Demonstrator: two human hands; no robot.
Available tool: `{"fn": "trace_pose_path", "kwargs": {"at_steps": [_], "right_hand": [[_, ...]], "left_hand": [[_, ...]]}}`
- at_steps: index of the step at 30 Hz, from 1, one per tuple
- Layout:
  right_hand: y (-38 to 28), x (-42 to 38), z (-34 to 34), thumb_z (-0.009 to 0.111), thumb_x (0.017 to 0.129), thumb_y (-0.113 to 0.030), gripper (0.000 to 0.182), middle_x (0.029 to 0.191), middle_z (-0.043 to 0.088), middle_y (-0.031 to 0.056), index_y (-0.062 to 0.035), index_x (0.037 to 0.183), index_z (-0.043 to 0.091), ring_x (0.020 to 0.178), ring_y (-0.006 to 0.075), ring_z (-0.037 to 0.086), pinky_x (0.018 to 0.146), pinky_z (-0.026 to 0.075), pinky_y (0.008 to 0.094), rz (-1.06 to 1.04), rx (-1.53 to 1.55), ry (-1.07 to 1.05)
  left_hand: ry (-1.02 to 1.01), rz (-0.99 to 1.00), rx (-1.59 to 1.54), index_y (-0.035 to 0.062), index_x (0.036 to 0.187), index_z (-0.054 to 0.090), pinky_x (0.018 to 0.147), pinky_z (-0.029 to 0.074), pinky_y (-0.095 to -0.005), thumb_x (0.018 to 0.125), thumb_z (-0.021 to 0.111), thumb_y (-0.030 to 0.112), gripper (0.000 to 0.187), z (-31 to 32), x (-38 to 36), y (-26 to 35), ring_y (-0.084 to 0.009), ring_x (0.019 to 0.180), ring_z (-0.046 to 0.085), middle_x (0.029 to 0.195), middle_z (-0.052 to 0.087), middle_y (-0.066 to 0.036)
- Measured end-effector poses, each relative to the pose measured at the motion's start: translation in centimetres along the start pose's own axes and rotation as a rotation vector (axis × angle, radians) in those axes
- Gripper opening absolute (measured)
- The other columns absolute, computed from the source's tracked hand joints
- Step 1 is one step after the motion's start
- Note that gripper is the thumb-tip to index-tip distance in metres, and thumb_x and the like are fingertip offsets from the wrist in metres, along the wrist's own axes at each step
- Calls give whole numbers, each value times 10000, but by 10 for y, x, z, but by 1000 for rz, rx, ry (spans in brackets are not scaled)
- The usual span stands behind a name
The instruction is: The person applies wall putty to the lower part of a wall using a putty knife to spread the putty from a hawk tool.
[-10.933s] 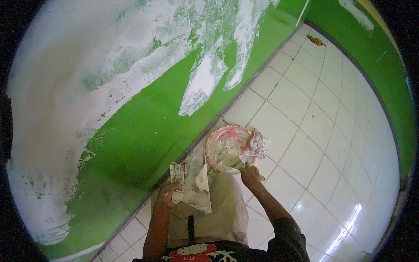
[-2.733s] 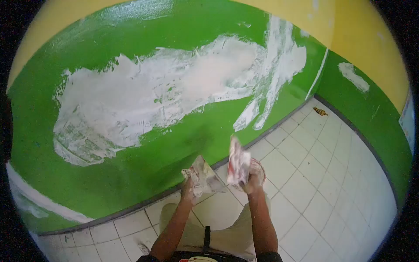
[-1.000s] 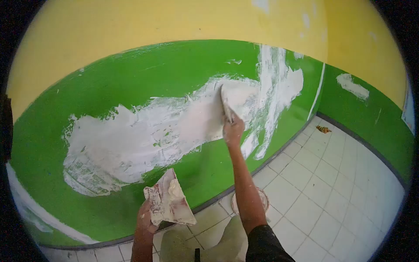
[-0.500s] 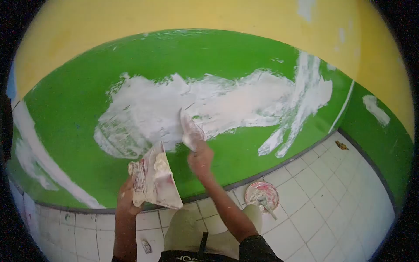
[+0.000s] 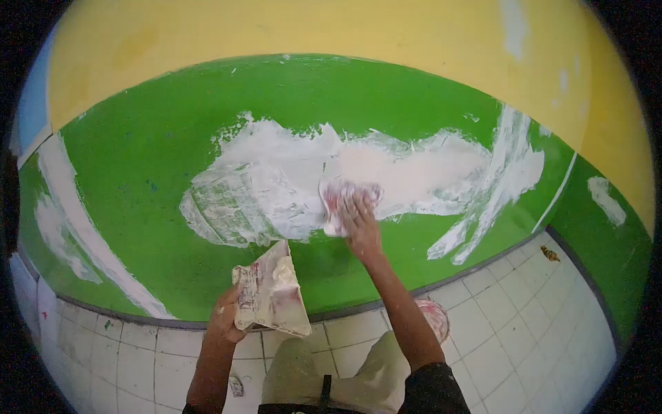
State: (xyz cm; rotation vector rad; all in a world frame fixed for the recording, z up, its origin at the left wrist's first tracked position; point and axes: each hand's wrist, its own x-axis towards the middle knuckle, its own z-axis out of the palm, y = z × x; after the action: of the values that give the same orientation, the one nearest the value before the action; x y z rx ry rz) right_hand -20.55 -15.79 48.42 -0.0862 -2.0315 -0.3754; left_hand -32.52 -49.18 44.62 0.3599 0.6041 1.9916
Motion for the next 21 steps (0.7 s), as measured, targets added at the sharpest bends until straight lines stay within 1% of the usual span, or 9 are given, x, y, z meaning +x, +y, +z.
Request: {"fn": "trace_pose_path", "kwargs": {"at_steps": [5, 9, 11, 13, 16, 18, 19, 20, 21], "right_hand": [[-7, -87, -20, 586, 731, 42, 549, 1343, 525, 163, -25, 1274, 545, 1275, 325, 475, 1094, 340, 473, 112, 182, -197], [51, -77, -58, 540, 792, 70, 400, 1176, 635, 156, 11, 1185, 586, 936, 300, 650, 787, 520, 344, 544, -113, 261], [105, -51, -68, 584, 837, -20, 296, 1013, 662, 97, 33, 1128, 600, 783, 192, 632, 659, 511, 323, 914, 293, 559], [112, -9, -71, 629, 868, -125, 245, 881, 637, 41, 28, 1059, 619, 720, 134, 595, 608, 495, 303, 785, 575, 584], [68, 28, -47, 680, 853, -180, 254, 850, 644, 29, -1, 1027, 633, 716, 118, 587, 617, 482, 269, 882, 781, 572], [28, 31, -9, 687, 859, -222, 307, 890, 659, 58, 22, 1039, 640, 731, 116, 586, 635, 480, 259, 973, 327, 377], [-40, 63, -16, 678, 861, -186, 356, 904, 677, 69, 66, 1107, 624, 732, 144, 598, 663, 492, 277, 985, 279, 301], [-71, 63, 5, 667, 812, -66, 395, 966, 701, 125, 19, 1194, 610, 761, 204, 624, 698, 510, 306, 860, 583, 311], [-123, 85, -14, 597, 724, 66, 506, 1028, 686, 183, -64, 1212, 624, 875, 284, 664, 734, 523, 315, 749, 262, 42]], "left_hand": [[44, -10, -2, -6, 1262, 516, 864, 546, -425, 961, 506, 260, 402, -23, 1, -2, -252, 1015, 645, 1188, 624, -140], [62, -63, 0, -10, 1240, 531, 839, 557, -413, 963, 505, 253, 383, -16, -1, 16, -248, 986, 654, 1168, 633, -133], [58, -66, 5, -10, 1238, 532, 836, 558, -410, 961, 509, 250, 381, -27, 1, 20, -249, 980, 656, 1166, 634, -130], [100, -77, 16, -7, 1247, 526, 855, 550, -406, 953, 521, 250, 390, -45, 2, 21, -250, 985, 653, 1155, 638, -128], [85, -50, -40, -13, 1264, 513, 896, 530, -410, 947, 524, 240, 406, -70, -8, 19, -256, 1030, 633, 1175, 625, -135], [106, -66, -34, -15, 1269, 508, 906, 525, -409, 945, 523, 232, 407, -92, -15, 16, -259, 1044, 627, 1187, 618, -137], [125, -65, -23, -17, 1274, 503, 917, 519, -408, 943, 522, 223, 409, -99, -19, 16, -261, 1057, 620, 1199, 611, -140], [127, -74, -19, -17, 1274, 503, 917, 519, -408, 943, 522, 223, 409, -100, -22, 18, -261, 1057, 620, 1199, 611, -140], [135, -55, -40, -9, 1280, 499, 910, 521, -407, 946, 522, 241, 417, -98, -26, 19, -258, 1056, 622, 1212, 605, -131]]}}
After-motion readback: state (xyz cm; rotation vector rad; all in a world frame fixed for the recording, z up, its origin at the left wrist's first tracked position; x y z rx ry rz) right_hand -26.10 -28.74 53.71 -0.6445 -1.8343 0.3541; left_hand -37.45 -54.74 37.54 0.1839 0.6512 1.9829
